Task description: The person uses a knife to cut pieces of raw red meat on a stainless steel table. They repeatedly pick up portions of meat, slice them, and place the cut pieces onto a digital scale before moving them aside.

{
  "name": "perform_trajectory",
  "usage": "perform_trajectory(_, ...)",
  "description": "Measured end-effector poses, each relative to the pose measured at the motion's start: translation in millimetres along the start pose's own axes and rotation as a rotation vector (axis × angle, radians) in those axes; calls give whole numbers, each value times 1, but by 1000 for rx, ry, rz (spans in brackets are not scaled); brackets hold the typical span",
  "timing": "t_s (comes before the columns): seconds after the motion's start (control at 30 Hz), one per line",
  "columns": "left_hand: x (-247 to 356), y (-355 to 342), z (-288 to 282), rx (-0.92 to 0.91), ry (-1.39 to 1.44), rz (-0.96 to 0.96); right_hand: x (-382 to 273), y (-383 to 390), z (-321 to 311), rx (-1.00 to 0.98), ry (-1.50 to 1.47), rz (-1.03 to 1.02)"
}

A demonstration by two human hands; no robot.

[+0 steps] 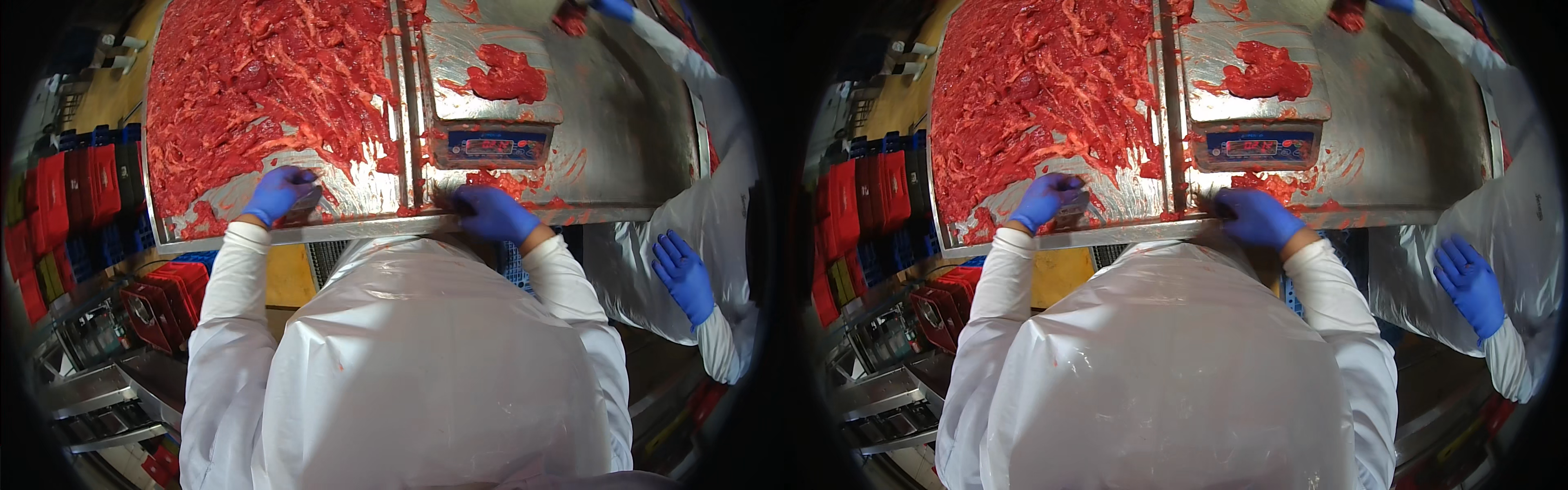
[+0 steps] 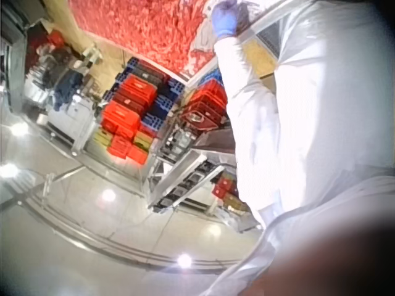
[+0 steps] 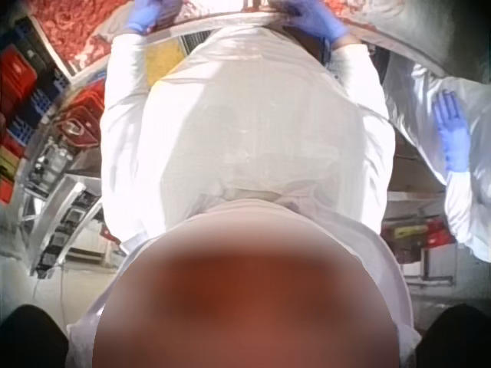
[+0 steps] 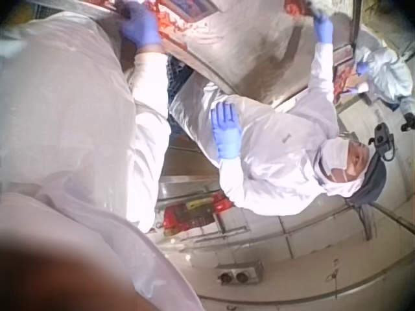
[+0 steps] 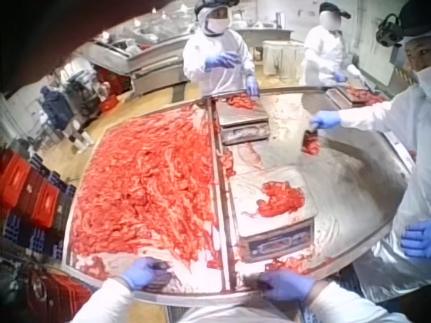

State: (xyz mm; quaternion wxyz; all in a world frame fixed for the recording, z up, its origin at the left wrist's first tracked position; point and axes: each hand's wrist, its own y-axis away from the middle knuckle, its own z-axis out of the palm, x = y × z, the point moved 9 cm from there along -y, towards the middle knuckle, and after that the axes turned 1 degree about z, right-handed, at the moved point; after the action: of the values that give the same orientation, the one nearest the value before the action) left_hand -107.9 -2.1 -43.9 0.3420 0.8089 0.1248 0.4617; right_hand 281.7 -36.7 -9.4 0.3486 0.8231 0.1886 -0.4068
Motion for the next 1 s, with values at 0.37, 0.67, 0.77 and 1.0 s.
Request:
perform_trajectory(0.37,118,16,135,-775,-226,271,-58,-1,-26,11,-101,-204)
perform_trajectory(0.67,265,-53,66,326,-228,735,23,88,-186,1268,-652,-123)
perform_trajectory(0.77,154,-75,40,67,-130,334,90,125,-143,1194,-724,20)
perform_trajectory(1.0,55,-13,135,-133,-261,356,1,54,-83,767,-303,2)
